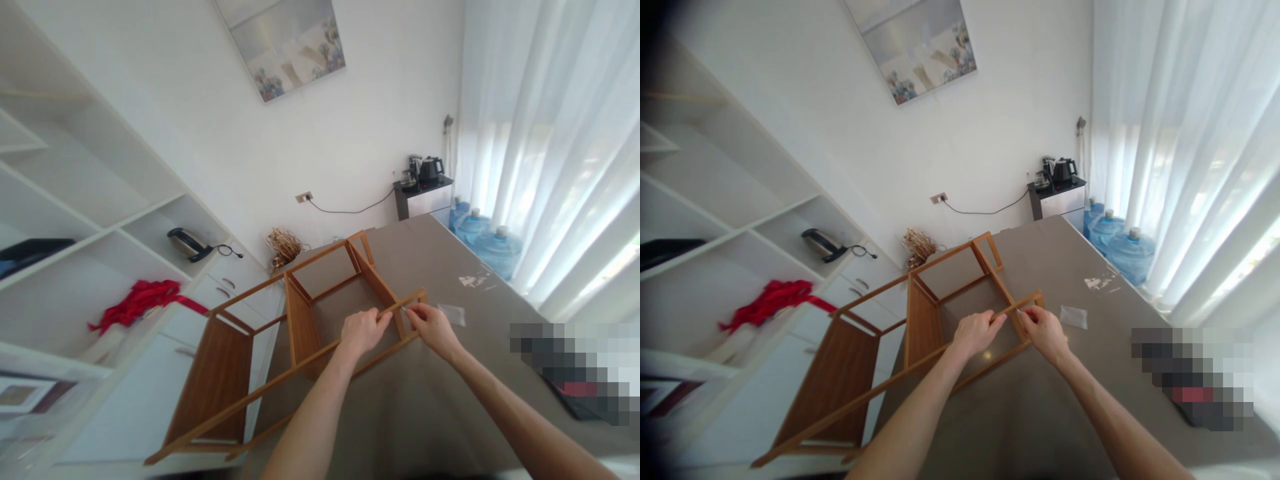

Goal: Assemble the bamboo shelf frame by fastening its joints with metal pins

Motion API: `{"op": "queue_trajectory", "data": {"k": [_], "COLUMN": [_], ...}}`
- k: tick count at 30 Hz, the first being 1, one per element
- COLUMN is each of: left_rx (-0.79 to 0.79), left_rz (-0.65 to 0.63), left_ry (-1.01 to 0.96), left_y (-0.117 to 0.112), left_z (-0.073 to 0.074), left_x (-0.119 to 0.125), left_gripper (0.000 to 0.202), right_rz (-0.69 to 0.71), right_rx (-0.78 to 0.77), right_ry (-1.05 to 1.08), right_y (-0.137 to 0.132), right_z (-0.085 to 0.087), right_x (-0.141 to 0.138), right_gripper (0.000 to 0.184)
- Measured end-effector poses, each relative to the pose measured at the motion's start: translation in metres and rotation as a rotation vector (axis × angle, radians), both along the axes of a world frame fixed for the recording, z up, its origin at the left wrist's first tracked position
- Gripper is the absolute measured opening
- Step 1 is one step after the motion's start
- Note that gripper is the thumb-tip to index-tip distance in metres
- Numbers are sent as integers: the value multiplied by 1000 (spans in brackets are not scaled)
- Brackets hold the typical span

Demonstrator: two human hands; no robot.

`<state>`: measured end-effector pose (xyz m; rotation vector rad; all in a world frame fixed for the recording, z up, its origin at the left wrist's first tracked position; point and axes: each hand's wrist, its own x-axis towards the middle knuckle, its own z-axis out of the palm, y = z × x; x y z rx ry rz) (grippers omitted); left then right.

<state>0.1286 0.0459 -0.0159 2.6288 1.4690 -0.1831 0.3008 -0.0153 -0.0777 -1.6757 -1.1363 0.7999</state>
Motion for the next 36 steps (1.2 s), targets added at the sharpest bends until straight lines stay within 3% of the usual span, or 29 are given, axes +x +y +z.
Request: {"op": "queue_trajectory", "data": {"k": [9,13,21,27,33,36], "left_rx": [10,12,52,307,-122,-184], "left_rz": [-23,-49,-67,-100,55,121], "left_ry": [9,7,-22,-384,-348,-294], "left_y": [2,5,3,-29,-52,-50], "left_z": [-1,-4,-3,8,-4,-7], "left_x": [-2,-1,-2,10,40,45], "left_gripper": [73,68,40,23,43,44], "right_rz": [-49,-119,-5,36,30,40], "right_rx": [27,36,-75,-114,-114,-97], "right_ry": [-75,134,512,598,501,401], "right_y": [-1,2,11,9,9,9], "right_z": [9,10,0,6,7,6], "right_x": [-6,-12,-14,-8,-6,-5], "right_gripper": [28,19,31,33,31,32]}}
